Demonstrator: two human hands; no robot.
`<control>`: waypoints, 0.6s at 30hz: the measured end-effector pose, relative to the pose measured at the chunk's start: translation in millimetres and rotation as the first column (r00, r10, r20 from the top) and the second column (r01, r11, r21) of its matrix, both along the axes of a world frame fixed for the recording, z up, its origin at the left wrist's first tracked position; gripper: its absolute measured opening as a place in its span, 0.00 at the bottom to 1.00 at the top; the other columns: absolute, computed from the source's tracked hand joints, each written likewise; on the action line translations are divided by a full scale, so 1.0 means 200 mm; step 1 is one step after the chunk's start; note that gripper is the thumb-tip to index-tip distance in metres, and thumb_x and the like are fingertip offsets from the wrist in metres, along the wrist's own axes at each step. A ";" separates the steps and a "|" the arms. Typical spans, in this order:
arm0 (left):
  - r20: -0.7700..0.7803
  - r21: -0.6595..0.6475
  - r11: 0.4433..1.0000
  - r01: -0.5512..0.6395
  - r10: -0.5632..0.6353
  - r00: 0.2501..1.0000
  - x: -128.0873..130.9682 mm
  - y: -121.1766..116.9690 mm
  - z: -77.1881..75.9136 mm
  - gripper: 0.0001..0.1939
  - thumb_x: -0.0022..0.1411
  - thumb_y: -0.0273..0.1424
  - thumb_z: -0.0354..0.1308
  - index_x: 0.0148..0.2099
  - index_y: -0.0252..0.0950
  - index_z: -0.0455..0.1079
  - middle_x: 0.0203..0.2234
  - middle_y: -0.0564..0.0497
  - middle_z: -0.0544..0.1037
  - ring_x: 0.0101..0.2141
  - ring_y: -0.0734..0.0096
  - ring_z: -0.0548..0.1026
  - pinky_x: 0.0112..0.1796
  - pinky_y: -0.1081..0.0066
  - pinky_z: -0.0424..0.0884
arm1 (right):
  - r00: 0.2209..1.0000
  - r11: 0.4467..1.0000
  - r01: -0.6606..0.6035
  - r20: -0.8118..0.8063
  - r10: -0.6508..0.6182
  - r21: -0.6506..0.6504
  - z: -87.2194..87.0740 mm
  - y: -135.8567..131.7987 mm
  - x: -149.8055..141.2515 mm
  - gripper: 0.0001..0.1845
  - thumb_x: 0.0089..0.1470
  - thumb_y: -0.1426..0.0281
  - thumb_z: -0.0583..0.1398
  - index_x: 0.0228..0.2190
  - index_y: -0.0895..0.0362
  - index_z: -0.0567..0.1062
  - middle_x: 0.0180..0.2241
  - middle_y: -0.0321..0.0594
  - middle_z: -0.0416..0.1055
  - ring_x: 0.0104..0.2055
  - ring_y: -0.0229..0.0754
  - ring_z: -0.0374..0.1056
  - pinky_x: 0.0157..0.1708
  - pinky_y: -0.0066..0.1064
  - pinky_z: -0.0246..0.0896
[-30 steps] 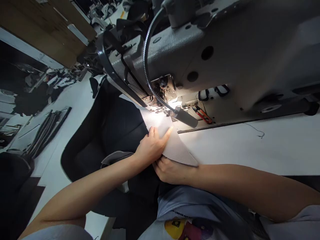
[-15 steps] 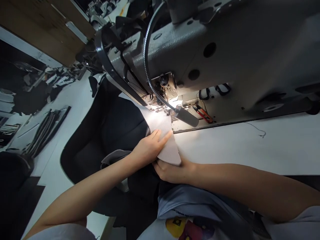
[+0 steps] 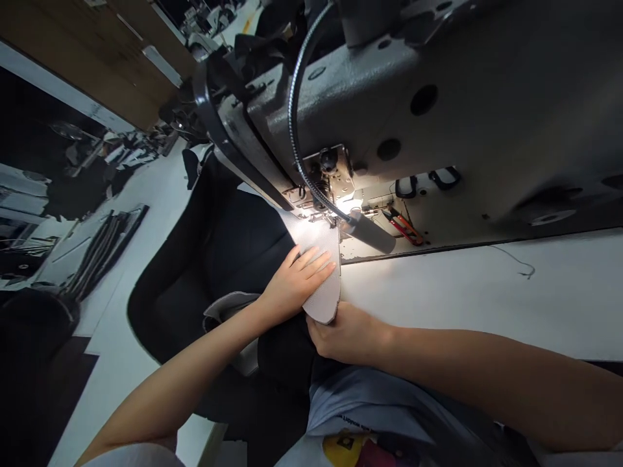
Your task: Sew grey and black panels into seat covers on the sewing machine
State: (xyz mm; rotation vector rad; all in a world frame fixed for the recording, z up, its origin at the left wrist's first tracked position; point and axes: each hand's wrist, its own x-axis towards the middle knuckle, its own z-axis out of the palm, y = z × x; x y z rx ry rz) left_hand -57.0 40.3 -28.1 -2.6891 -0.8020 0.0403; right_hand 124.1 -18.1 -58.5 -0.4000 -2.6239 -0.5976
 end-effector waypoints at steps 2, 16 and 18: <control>0.011 0.008 0.999 -0.032 0.032 0.999 0.01 0.03 -0.01 0.18 0.70 0.28 0.48 0.59 0.37 0.68 0.58 0.43 0.70 0.57 0.53 0.67 0.58 0.47 0.63 | 0.999 0.999 0.044 -0.028 -0.044 0.010 -0.01 0.01 0.01 0.19 0.52 0.85 0.52 0.42 0.69 0.77 0.42 0.52 0.76 0.42 0.48 0.70 0.37 0.35 0.70; 0.068 0.021 0.998 -0.063 0.062 0.996 0.04 0.31 0.01 0.20 0.68 0.27 0.50 0.60 0.38 0.68 0.56 0.41 0.71 0.57 0.53 0.66 0.60 0.52 0.59 | 0.980 0.972 0.178 -0.058 -0.189 -0.155 -0.01 0.13 0.03 0.19 0.60 0.79 0.50 0.49 0.71 0.72 0.46 0.59 0.74 0.47 0.50 0.71 0.41 0.40 0.71; 0.093 0.026 1.000 -0.001 -0.001 0.996 0.06 0.26 0.02 0.18 0.66 0.25 0.50 0.56 0.35 0.70 0.55 0.42 0.72 0.55 0.55 0.68 0.57 0.55 0.63 | 0.976 0.971 0.176 -0.104 -0.194 -0.161 -0.01 0.13 0.02 0.17 0.61 0.79 0.50 0.46 0.69 0.74 0.41 0.56 0.76 0.42 0.47 0.73 0.37 0.36 0.71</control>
